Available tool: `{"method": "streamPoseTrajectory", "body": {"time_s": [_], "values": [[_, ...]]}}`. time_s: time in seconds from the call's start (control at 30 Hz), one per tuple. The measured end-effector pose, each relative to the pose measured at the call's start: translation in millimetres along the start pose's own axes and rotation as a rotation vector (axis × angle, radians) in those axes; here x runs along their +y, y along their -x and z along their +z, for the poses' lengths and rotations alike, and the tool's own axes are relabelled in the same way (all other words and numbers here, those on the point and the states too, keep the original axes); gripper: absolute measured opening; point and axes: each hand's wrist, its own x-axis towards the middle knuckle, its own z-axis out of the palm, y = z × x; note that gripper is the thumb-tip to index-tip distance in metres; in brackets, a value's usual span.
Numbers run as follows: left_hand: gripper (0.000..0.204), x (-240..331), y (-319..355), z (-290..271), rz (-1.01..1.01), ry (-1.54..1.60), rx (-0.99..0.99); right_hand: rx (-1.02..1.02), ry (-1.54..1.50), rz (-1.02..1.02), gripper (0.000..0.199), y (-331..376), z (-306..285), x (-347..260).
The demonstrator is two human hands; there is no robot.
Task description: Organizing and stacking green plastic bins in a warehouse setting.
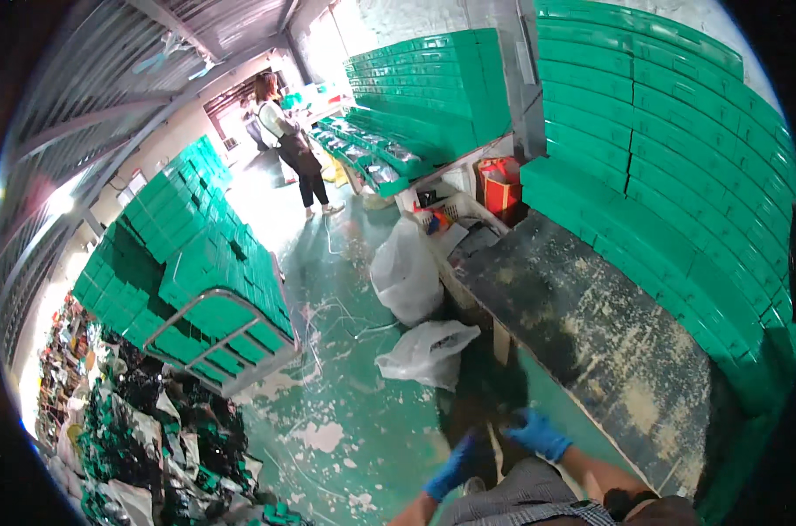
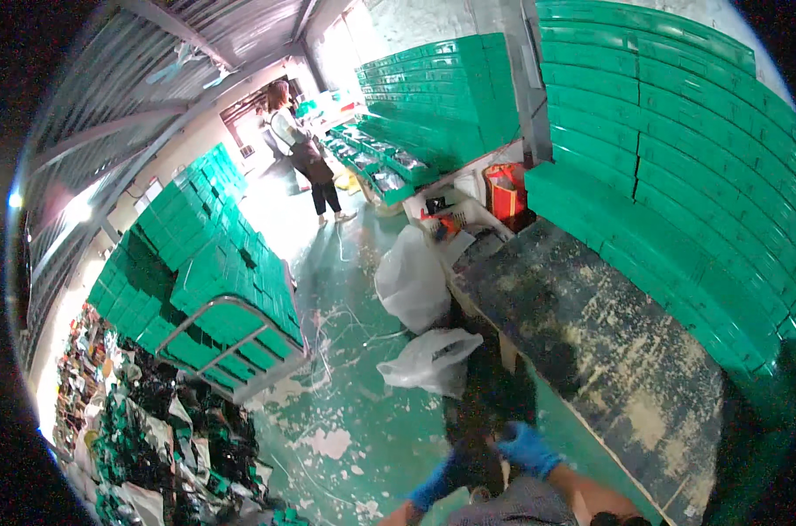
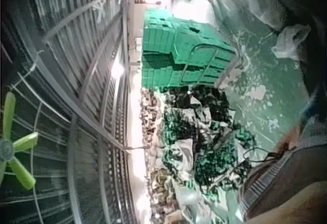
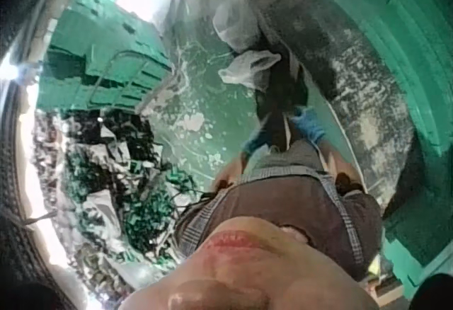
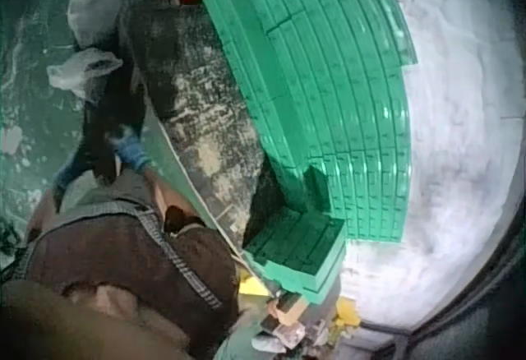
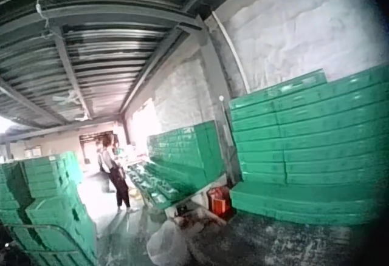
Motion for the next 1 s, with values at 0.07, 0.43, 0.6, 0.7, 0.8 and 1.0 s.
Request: {"method": "streamPoseTrajectory", "body": {"time_s": [0.07,0.43,0.6,0.7,0.8,1.0], "values": [[0.034,24.0,-37.8,22.1,0.095,-0.019,0.002,-0.107,0.112,-0.178,0.061,-20.6,26.0,-42.3],[0.019,183.4,-240.3,-30.1,0.357,-0.014,0.032,0.278,-0.026,-0.387,0.029,-237.8,-109.6,-113.9],[0.052,285.8,-358.6,-99.0,0.144,-0.161,0.128,0.938,0.337,0.221,0.033,-275.7,-193.0,-17.6],[0.052,319.7,-466.5,-83.2,-0.04,-0.469,0.151,0.966,0.727,0.547,0.048,-246.1,-200.4,65.1],[0.038,321.6,-566.7,-117.8,-0.248,-0.796,0.029,0.949,0.855,0.566,0.06,-248.6,-177.8,74.8],[0.042,269.4,-725.2,-98.8,-0.462,-1.375,-0.174,0.993,0.683,0.915,0.063,-257.0,-167.9,73.4]]}}
